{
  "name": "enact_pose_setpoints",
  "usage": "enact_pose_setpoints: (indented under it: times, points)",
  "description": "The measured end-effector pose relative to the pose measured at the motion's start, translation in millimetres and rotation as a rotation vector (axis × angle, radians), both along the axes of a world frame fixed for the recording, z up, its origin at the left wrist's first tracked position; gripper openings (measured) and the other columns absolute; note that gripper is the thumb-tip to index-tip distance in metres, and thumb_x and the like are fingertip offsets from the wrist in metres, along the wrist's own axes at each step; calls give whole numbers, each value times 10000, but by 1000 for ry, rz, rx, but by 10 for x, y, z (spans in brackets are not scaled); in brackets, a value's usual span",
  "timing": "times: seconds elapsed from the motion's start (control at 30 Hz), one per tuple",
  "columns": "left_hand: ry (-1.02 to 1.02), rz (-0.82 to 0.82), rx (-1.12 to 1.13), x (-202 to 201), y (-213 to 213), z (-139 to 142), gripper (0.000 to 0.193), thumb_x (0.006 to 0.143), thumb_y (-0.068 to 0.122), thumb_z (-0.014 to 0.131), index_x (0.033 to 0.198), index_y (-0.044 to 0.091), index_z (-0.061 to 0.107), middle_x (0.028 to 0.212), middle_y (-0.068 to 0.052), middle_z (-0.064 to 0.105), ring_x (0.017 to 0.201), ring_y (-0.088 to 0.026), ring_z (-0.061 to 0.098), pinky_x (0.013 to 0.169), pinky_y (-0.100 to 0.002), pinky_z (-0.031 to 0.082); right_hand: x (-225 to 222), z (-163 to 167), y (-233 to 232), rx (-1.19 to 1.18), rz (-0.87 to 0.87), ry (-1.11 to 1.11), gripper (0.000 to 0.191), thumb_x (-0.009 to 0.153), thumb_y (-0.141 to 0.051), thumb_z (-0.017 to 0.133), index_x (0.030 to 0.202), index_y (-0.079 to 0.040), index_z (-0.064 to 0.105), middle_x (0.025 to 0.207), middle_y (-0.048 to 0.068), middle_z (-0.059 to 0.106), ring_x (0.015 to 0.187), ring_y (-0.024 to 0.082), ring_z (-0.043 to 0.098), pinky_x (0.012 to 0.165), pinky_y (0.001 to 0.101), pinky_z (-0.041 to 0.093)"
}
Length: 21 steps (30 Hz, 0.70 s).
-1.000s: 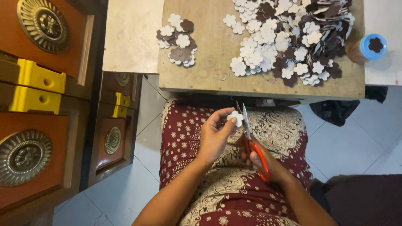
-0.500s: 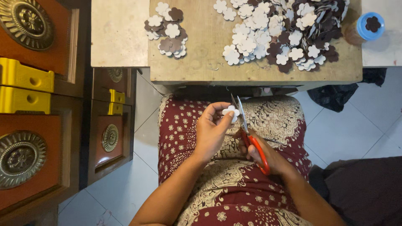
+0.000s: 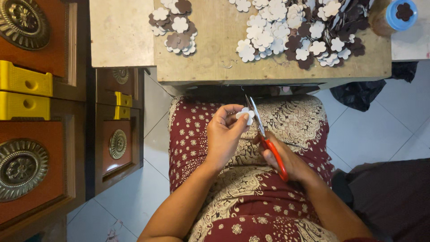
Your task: The person sits on a cushioned surface and uses red-handled scissors to trim the edges of small white flower-shaped craft pieces. They pick up each piece, trim it, and place it back on the table among other similar pieces.
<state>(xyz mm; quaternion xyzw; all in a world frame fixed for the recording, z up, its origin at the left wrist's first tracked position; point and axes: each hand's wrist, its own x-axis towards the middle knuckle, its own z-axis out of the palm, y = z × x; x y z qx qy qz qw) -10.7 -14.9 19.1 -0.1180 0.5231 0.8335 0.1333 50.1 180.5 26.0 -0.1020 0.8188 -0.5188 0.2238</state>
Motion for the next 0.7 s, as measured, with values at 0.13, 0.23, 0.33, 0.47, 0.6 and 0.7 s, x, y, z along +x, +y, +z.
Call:
enact_pose_setpoints:
  times: [0.13,0.23,0.33,0.47,0.6,0.7]
  points:
    - [7,0,-20,2,-7,21,236,962,27,663,1183,-31,602,1059,-124,731,944,-138,723,819,-273,640,37,-113,35,-6,-33,-159,848,871,-816,317,1225,-73,524,807,40,575,663,173,566,583,351,493]
    - [6,-3,-31,-3,-18,18,231,966,26,665,1180,-36,605,1049,-128,732,932,-140,722,807,-271,634,40,-192,40,24,-33,-203,864,830,-855,283,1150,-96,543,736,27,549,602,170,551,517,356,481]
    - [11,0,-23,-11,-14,0,231,964,19,664,1180,-38,606,1042,-127,732,923,-138,717,797,-271,629,47,-202,65,-12,-27,-158,841,862,-862,303,1096,-89,540,736,12,541,613,157,546,526,347,478]
    - [12,1,-20,-13,-11,-27,228,962,15,665,1178,-37,610,1030,-125,732,915,-131,715,795,-270,633,37,-185,79,-11,-33,-142,825,859,-857,339,1071,-84,535,764,12,561,622,149,582,534,343,510]
    - [19,-3,-33,-13,-25,-51,217,962,18,671,1167,-33,621,1036,-112,730,911,-116,710,786,-265,631,20,-187,82,14,-23,-146,804,851,-846,347,1044,-91,546,728,33,541,584,161,550,515,354,481]
    - [36,-5,-45,-17,-42,-77,209,961,20,682,1158,-30,633,1024,-111,730,884,-114,702,766,-259,623,4,-190,98,11,-19,-135,771,858,-823,392,1025,-83,534,722,36,538,583,148,552,503,345,483]
